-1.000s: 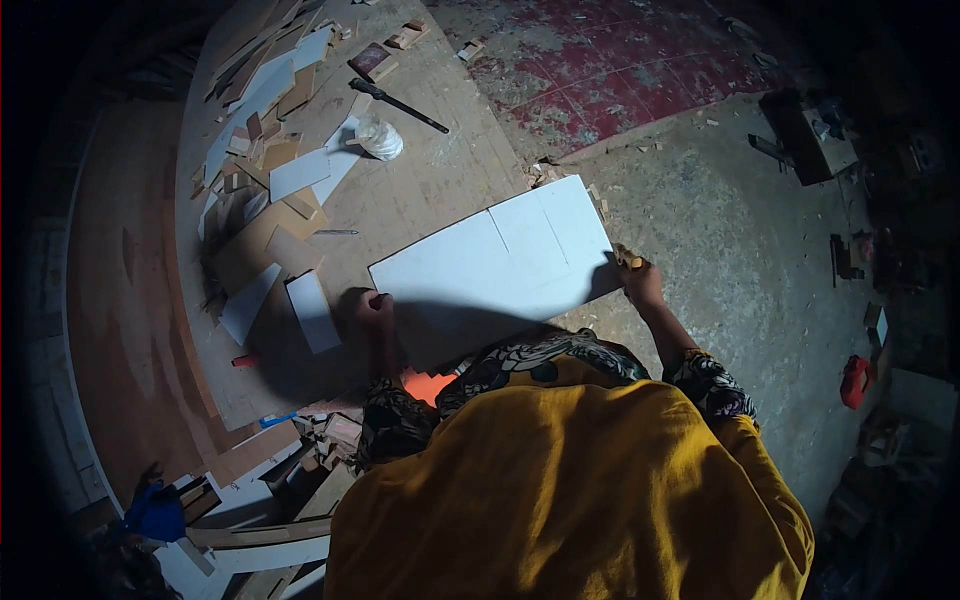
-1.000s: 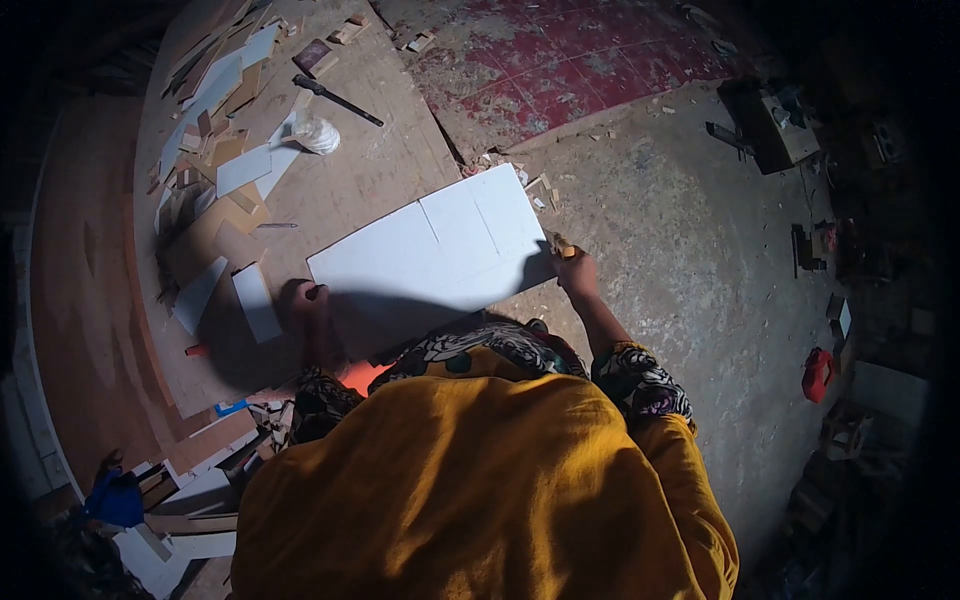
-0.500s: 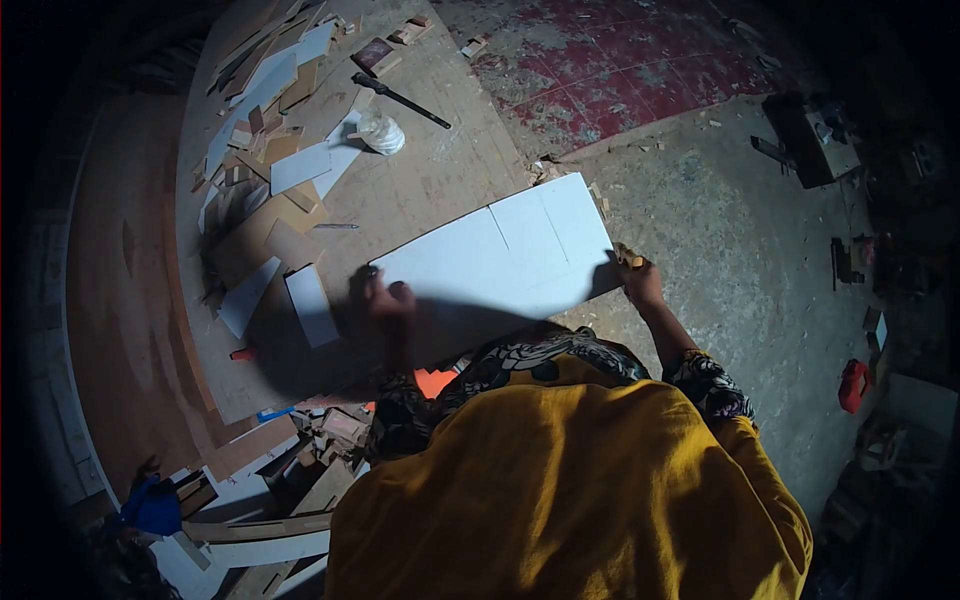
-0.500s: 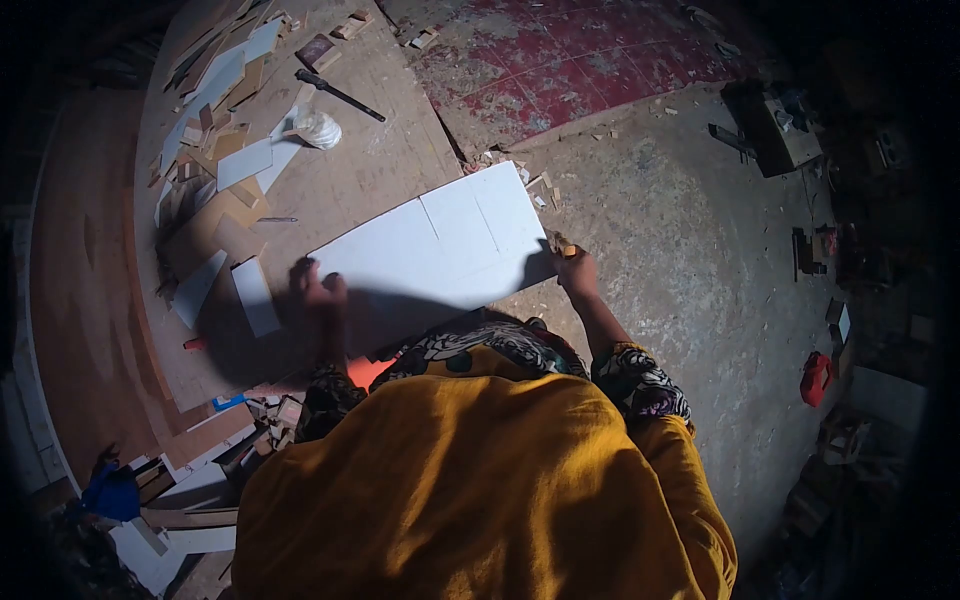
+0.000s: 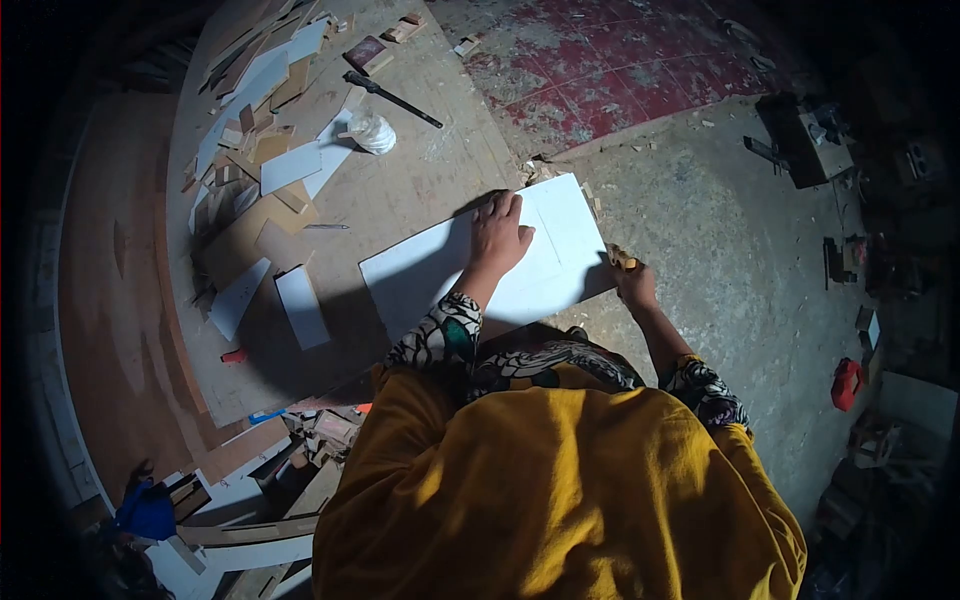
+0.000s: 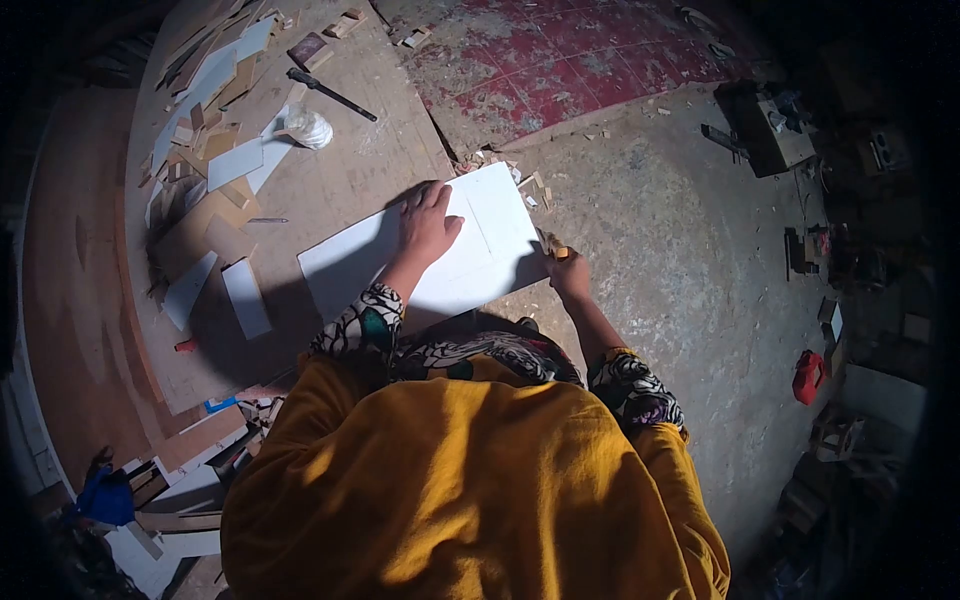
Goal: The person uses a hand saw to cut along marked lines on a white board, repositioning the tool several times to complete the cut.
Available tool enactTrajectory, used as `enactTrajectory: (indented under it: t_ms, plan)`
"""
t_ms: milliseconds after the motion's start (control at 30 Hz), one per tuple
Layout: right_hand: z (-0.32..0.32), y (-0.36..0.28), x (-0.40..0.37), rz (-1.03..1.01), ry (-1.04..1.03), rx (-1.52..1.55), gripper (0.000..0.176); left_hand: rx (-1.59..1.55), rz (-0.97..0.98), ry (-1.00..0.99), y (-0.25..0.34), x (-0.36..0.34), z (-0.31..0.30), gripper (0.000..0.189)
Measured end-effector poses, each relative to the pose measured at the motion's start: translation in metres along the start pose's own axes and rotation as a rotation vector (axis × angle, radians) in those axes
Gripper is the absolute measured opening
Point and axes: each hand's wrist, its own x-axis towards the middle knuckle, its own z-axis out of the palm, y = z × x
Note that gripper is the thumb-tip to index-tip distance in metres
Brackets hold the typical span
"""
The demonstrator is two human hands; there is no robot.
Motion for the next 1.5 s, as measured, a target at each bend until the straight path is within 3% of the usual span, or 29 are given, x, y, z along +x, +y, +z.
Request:
enactTrajectory:
  t_ms: [67, 300, 500, 800, 1500]
  plan:
    - [0.002, 0.004, 0.002, -0.028, 0.017, 0.016, 0.015, 0.127, -0.04, -0.032, 0.006, 0.007, -0.007, 0.059]
    - [0.002, 0.007, 0.003, 0.019, -0.005, 0.047, 0.016, 0.014, -0.179, -0.091, -0.002, 0.041, -0.013, 0.051]
    - [0.002, 0.0, -0.002, 0.042, -0.007, 0.06, 0.017, -0.156, -0.184, -0.191, -0.02, 0.056, -0.009, 0.05]
    - [0.001, -0.002, -0.003, 0.049, 0.006, 0.025, 0.021, -0.14, -0.184, -0.264, -0.02, 0.06, -0.015, 0.049]
    - [0.001, -0.006, -0.005, 0.086, 0.014, 0.06, 0.022, -0.192, -0.171, -0.191, -0.024, 0.055, -0.008, 0.049]
